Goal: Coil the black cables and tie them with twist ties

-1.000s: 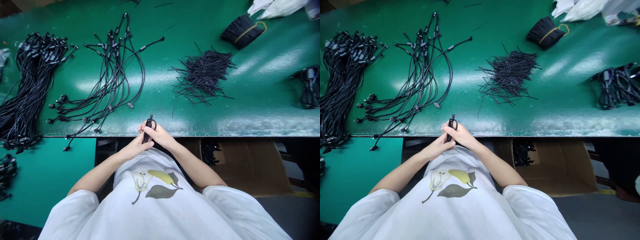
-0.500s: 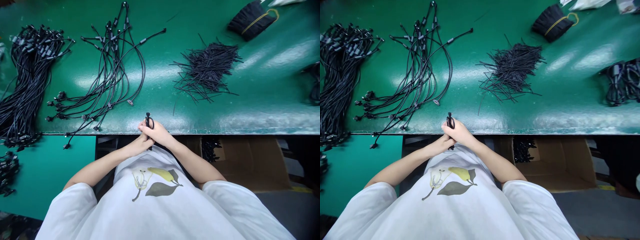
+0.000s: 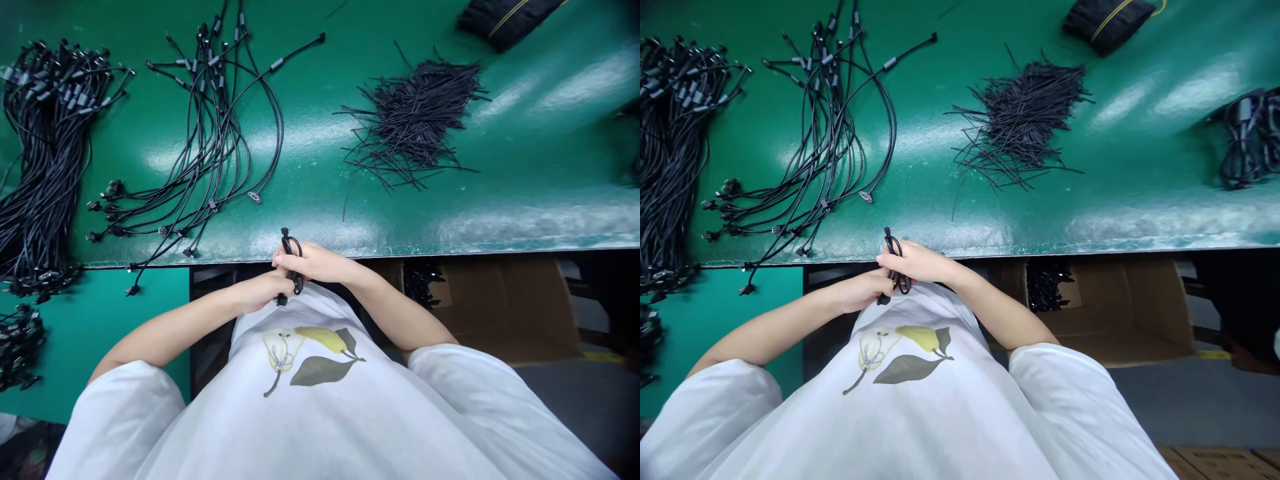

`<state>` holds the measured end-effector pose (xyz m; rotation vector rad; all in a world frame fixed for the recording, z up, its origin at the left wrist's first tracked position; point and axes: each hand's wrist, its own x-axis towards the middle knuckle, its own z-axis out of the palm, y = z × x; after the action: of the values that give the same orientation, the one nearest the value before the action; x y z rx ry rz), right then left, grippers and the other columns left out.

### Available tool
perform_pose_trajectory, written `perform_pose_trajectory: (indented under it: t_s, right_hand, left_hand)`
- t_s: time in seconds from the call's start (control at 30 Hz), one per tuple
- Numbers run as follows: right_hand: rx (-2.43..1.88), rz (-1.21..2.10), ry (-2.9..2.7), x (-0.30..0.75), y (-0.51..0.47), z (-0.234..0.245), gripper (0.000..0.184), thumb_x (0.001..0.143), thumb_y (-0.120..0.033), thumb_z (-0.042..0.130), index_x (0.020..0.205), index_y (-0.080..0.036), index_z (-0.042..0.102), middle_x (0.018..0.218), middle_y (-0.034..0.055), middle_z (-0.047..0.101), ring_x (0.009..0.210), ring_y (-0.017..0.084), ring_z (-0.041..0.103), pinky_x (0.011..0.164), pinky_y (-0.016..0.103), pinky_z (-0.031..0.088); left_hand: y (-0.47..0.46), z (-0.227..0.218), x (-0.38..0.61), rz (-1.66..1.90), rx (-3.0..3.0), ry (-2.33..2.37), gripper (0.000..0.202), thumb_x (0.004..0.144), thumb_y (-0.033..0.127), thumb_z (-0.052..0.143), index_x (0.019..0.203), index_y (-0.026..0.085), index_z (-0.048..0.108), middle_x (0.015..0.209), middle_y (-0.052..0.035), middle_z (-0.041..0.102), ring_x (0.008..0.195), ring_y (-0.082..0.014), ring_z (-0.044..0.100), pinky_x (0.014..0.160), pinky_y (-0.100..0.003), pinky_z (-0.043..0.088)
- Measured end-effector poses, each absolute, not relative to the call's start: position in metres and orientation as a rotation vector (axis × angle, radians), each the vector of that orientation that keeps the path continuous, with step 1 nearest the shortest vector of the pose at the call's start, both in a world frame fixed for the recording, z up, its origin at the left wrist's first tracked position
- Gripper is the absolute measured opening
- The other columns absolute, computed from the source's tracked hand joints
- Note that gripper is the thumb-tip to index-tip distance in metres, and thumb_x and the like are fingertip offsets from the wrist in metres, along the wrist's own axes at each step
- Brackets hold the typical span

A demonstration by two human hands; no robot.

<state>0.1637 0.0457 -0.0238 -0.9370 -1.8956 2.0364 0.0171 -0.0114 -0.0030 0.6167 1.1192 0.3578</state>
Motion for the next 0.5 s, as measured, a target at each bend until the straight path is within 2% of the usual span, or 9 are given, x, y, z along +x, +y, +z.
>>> perform_pose_trajectory:
  t_s: [0.13, 0.2, 0.3, 0.37, 0.43, 0.5]
  right_hand:
    - [-0.930, 1.826, -2.003, 0.162, 0.043, -0.026, 0.021, 0.091, -0.033, 0.046, 0.087, -0.016, 0.057, 0.085, 0.0011, 0.059, 0.078, 0.013, 0.053, 0.076, 0.029, 0.044]
    - [-0.937, 1.816, -1.959, 0.162, 0.041, -0.024, 0.021, 0.091, -0.033, 0.046, 0.090, -0.015, 0.057, 0.087, 0.0020, 0.060, 0.080, 0.014, 0.054, 0.078, 0.029, 0.045]
    - [-0.864, 2.055, -1.736, 0.163, 0.040, -0.019, 0.033, 0.095, -0.038, 0.037, 0.094, -0.015, 0.060, 0.083, 0.0026, 0.061, 0.066, 0.011, 0.054, 0.059, 0.023, 0.046]
    - [-0.815, 2.235, -1.532, 0.164, 0.040, -0.017, 0.041, 0.097, -0.047, 0.031, 0.093, -0.015, 0.058, 0.085, 0.0038, 0.062, 0.057, 0.010, 0.051, 0.044, 0.020, 0.041]
    - [-0.757, 2.308, -1.370, 0.165, 0.041, -0.015, 0.044, 0.096, -0.054, 0.032, 0.087, -0.017, 0.052, 0.093, 0.0060, 0.064, 0.057, 0.009, 0.053, 0.039, 0.017, 0.039]
    - [-0.675, 2.296, -1.278, 0.166, 0.044, -0.015, 0.044, 0.093, -0.059, 0.038, 0.079, -0.017, 0.046, 0.099, 0.0076, 0.065, 0.062, 0.009, 0.055, 0.041, 0.016, 0.041]
  left_hand:
    - [-0.014, 0.004, 0.021, 0.426, 0.484, 1.186, 0.055, 0.046, 0.002, 0.048, 0.097, 0.015, 0.063, 0.081, -0.0016, 0.060, 0.078, -0.0162, 0.056, 0.061, -0.024, 0.039]
    - [-0.016, 0.008, 0.024, 0.473, 0.449, 1.200, 0.058, 0.046, 0.000, 0.048, 0.100, 0.017, 0.063, 0.083, -0.0010, 0.062, 0.083, -0.0164, 0.057, 0.065, -0.023, 0.041]
    - [-0.017, 0.011, 0.025, 0.497, 0.408, 1.140, 0.043, 0.056, 0.003, 0.056, 0.096, 0.017, 0.063, 0.087, -0.0016, 0.064, 0.088, -0.0172, 0.060, 0.080, -0.028, 0.045]
    - [-0.018, 0.011, 0.024, 0.513, 0.390, 1.068, 0.029, 0.066, 0.010, 0.063, 0.094, 0.017, 0.064, 0.088, -0.0022, 0.064, 0.090, -0.0187, 0.063, 0.088, -0.033, 0.046]
    - [-0.017, 0.009, 0.021, 0.532, 0.379, 0.986, 0.023, 0.070, 0.016, 0.069, 0.092, 0.017, 0.065, 0.089, -0.0028, 0.065, 0.090, -0.0205, 0.065, 0.091, -0.038, 0.046]
    - [-0.015, 0.005, 0.018, 0.537, 0.373, 0.894, 0.023, 0.070, 0.020, 0.073, 0.091, 0.016, 0.067, 0.091, -0.0045, 0.066, 0.092, -0.0220, 0.066, 0.091, -0.040, 0.047]
